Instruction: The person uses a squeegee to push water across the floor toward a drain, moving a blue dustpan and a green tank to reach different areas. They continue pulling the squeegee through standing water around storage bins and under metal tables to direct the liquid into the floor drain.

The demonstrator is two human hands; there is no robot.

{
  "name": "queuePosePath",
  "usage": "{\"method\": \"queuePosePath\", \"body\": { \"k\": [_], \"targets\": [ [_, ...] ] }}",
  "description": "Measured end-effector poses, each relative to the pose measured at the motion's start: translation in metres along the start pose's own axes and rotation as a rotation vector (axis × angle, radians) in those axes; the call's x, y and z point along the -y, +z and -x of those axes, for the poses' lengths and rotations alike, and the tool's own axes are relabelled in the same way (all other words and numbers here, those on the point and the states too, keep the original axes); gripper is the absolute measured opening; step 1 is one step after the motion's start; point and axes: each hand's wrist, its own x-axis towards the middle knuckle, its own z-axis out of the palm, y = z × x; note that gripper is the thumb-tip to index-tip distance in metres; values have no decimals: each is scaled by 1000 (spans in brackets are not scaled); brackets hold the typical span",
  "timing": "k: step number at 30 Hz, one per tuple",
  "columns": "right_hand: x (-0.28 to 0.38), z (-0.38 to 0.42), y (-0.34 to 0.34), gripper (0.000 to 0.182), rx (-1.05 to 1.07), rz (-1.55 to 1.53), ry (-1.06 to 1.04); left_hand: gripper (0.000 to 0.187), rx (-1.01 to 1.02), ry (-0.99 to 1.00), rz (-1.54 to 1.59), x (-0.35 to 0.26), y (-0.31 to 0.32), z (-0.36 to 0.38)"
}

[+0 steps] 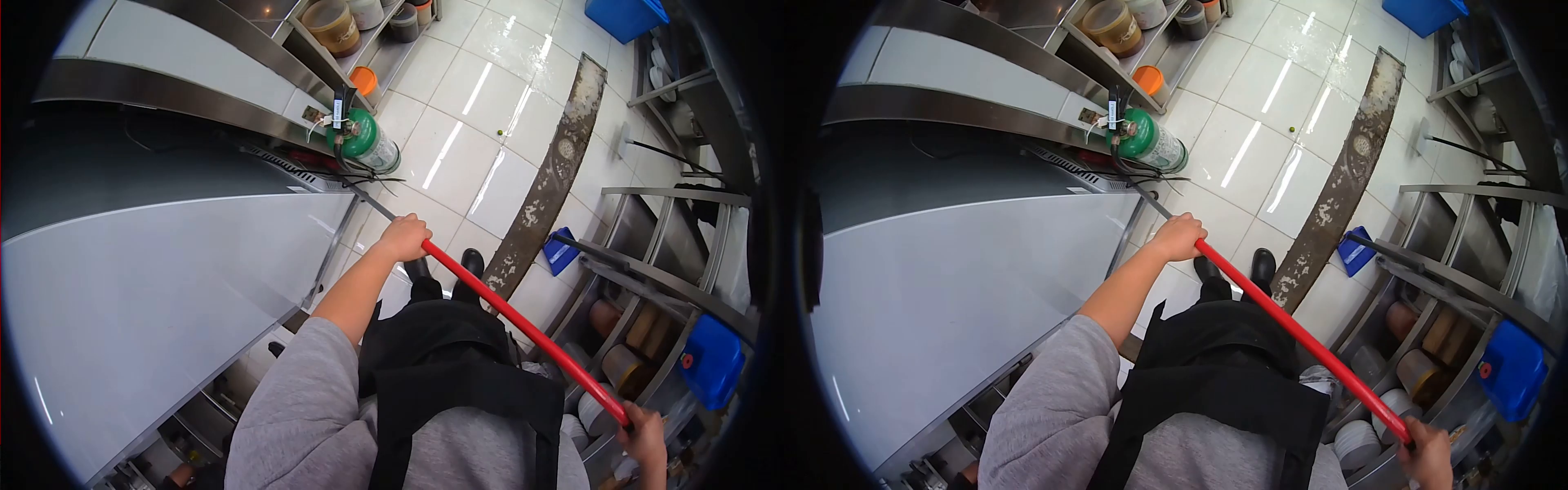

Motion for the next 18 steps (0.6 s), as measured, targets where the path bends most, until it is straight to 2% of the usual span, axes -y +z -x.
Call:
{"method": "queuePosePath", "body": {
  "k": [5, 7, 9, 11, 12, 13, 14, 15, 16, 17, 18],
  "targets": [
    [-18, -61, -10, 35, 13, -62, -28, 15, -273, -141, 96, 14, 16, -18],
    [-23, -80, -5, 36, 6, -89, -97, 14, -248, -225, 112, 22, 14, -20],
    [-8, -91, -11, 38, 128, -146, -22, 14, -221, -253, 135, 32, 16, -17],
    [-17, -91, 1, 37, 64, -164, -88, 12, -201, -282, 197, 40, 17, -13],
    [-13, -89, -1, 36, 61, -139, -61, 17, -241, -229, 230, 46, 20, -13],
    [-14, -87, -3, 46, 147, -154, 4, 24, -285, -173, 260, 53, 22, -14],
    [-9, -83, -2, 46, 102, -149, -76, 34, -319, -212, 222, 62, 21, -15],
    [1, -78, -7, 43, 133, -138, -52, 34, -360, -229, 219, 69, 21, -17],
    [-2, -71, -6, 45, 293, -198, 118, 33, -450, -350, 202, 78, 22, -20],
    [-4, -68, 0, 45, 250, -193, 60, 32, -541, -470, 185, 90, 20, -24],
    [0, -66, 4, 44, 278, -183, 179, 33, -495, -572, 214, 99, 17, -30]
  ]
}}
